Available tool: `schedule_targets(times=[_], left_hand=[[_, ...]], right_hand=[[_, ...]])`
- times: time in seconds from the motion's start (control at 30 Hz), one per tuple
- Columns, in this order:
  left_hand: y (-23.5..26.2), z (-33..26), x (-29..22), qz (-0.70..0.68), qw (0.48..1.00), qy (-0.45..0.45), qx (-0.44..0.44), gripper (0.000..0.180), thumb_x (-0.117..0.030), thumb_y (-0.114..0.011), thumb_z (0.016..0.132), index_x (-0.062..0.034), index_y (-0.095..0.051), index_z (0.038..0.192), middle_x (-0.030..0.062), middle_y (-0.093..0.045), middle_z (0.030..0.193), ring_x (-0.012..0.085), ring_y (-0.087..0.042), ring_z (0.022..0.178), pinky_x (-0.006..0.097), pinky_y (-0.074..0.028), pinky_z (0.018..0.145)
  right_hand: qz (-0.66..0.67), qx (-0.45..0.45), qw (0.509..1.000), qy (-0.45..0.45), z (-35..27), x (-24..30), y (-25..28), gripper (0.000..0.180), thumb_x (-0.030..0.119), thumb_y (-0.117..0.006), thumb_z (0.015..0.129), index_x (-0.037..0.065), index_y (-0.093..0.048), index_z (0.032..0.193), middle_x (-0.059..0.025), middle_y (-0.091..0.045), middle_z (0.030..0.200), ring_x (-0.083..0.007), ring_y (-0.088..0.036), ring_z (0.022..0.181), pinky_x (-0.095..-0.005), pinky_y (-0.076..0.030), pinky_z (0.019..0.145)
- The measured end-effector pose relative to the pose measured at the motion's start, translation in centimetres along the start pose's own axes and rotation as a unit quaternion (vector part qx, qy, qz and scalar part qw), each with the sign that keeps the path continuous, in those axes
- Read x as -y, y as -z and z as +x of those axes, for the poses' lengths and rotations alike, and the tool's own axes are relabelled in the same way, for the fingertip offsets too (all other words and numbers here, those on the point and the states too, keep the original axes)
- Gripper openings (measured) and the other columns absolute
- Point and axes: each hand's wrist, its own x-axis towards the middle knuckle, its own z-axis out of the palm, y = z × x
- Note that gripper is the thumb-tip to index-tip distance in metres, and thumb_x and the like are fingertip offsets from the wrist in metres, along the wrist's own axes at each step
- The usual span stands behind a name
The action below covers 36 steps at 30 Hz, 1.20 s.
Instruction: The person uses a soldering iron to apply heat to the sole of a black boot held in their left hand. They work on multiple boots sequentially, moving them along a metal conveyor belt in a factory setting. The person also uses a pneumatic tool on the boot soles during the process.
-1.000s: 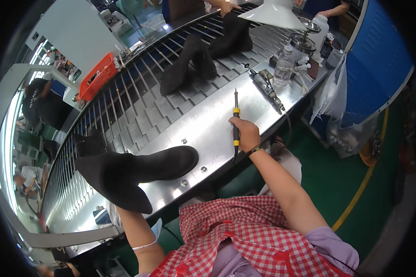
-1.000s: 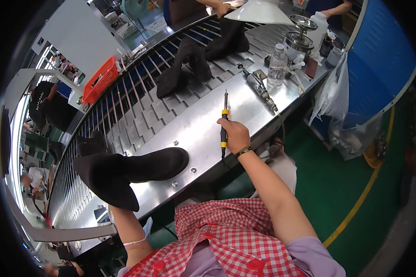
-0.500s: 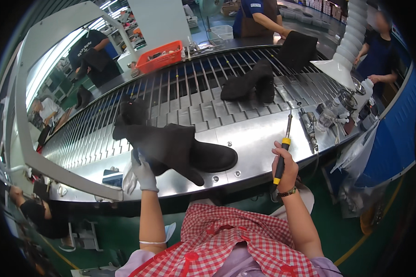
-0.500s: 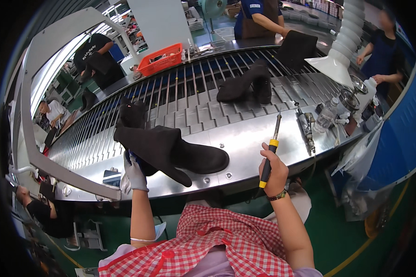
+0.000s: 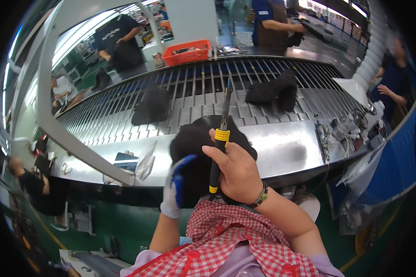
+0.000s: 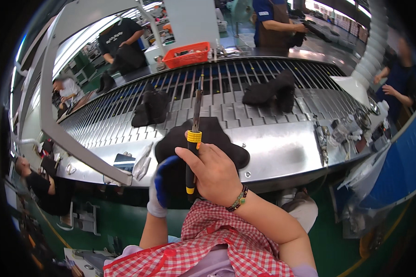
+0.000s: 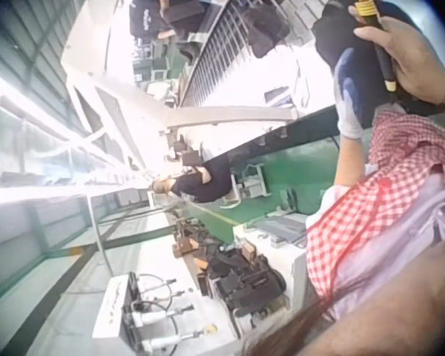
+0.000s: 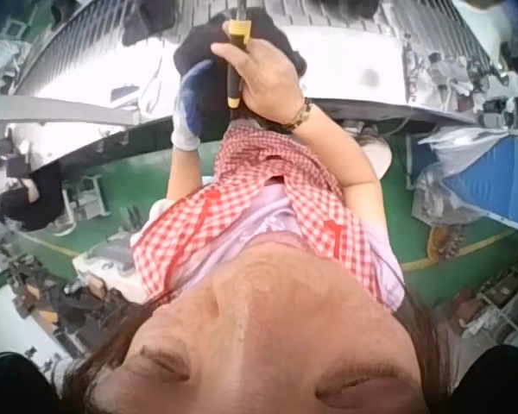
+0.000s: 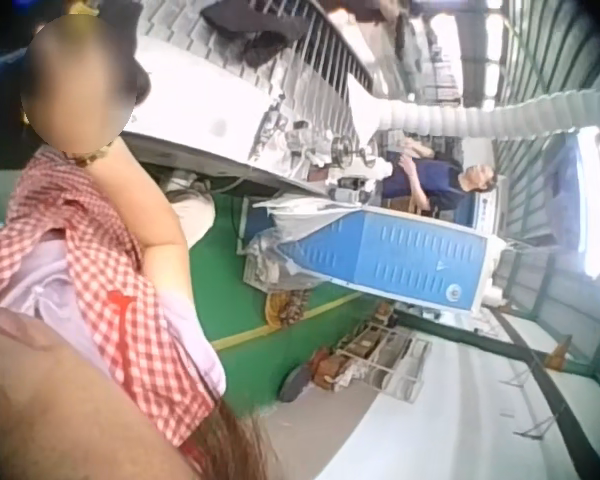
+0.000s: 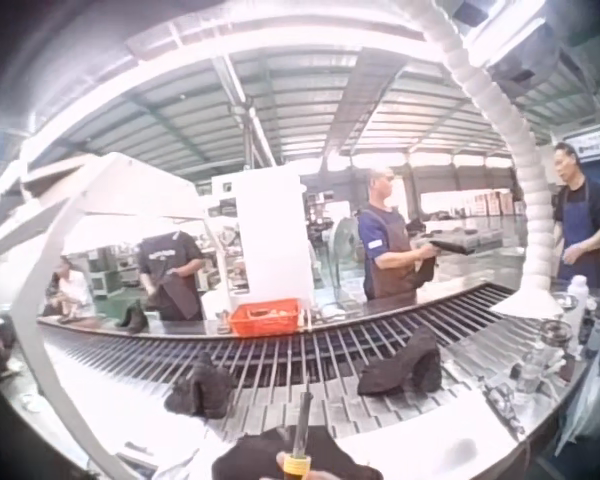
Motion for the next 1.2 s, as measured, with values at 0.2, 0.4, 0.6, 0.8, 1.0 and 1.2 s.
schedule_targets(times=[0.2, 0.4, 0.6, 0.8, 1.0, 1.2], left_hand=[[-1.8, -0.5, -0.9, 0.100, 0.985, 0.072, 0.123, 0.081, -0.024, -0.074, 0.077, 0.0038, -0.038, 0.144, 0.0199, -0.040, 0.147, 0.0316, -0.040, 0.137, 0.039, -0.035, 0.111], [-2.2, 1.3, 0.5, 0.251, 0.967, 0.032, -0.008, 0.053, -0.014, -0.066, 0.083, 0.0032, -0.051, 0.131, 0.0214, -0.059, 0.122, 0.0329, -0.057, 0.117, 0.041, -0.043, 0.102], [-2.2, 7.5, -1.5, 0.275, 0.943, 0.018, -0.185, 0.030, -0.019, -0.061, 0.094, -0.0010, -0.060, 0.118, 0.0080, -0.064, 0.104, 0.0191, -0.061, 0.090, 0.032, -0.048, 0.081], [1.5, 16.6, 3.1, 0.254, 0.923, -0.155, -0.246, 0.036, -0.024, -0.057, 0.099, -0.0015, -0.053, 0.128, 0.0080, -0.061, 0.116, 0.0203, -0.056, 0.108, 0.033, -0.042, 0.097], [3.0, 18.7, 8.1, 0.181, 0.945, -0.123, -0.244, 0.047, -0.022, -0.056, 0.101, -0.0011, -0.040, 0.140, 0.0109, -0.055, 0.127, 0.0218, -0.055, 0.116, 0.034, -0.040, 0.102], [4.0, 17.2, 11.7, 0.221, 0.924, -0.179, -0.255, 0.053, -0.023, -0.058, 0.098, -0.0017, -0.037, 0.143, 0.0123, -0.054, 0.129, 0.0234, -0.054, 0.117, 0.038, -0.041, 0.102]], right_hand=[[-0.060, 0.076, 0.994, 0.046, 0.6, 0.8, -3.3, 0.053, 0.002, -0.056, 0.082, 0.016, -0.056, 0.133, -0.0212, -0.061, 0.123, -0.0328, -0.061, 0.113, -0.0498, -0.043, 0.101], [-0.059, 0.135, 0.988, 0.039, 1.1, 0.9, -2.7, 0.062, 0.002, -0.062, 0.080, 0.025, -0.056, 0.138, -0.0188, -0.057, 0.133, -0.0295, -0.061, 0.117, -0.0504, -0.039, 0.105], [0.017, 0.032, 0.999, -0.032, -3.9, -3.7, 2.1, 0.055, -0.004, -0.061, 0.074, 0.014, -0.061, 0.126, -0.0122, -0.061, 0.132, -0.0258, -0.062, 0.115, -0.0465, -0.043, 0.102], [-0.097, -0.135, 0.942, -0.291, -13.9, -11.9, 12.2, 0.042, -0.004, -0.055, 0.084, 0.005, -0.057, 0.126, -0.0154, -0.066, 0.120, -0.0307, -0.064, 0.111, -0.0396, -0.048, 0.097], [-0.231, -0.137, 0.852, -0.448, -24.4, -20.9, 19.2, 0.039, 0.006, -0.056, 0.087, 0.006, -0.056, 0.125, -0.0168, -0.066, 0.118, -0.0327, -0.062, 0.114, -0.0394, -0.048, 0.096], [-0.337, -0.030, 0.777, -0.531, -24.9, -26.7, 18.9, 0.040, 0.015, -0.061, 0.086, 0.007, -0.057, 0.125, -0.0172, -0.064, 0.120, -0.0372, -0.060, 0.112, -0.0446, -0.047, 0.097]])
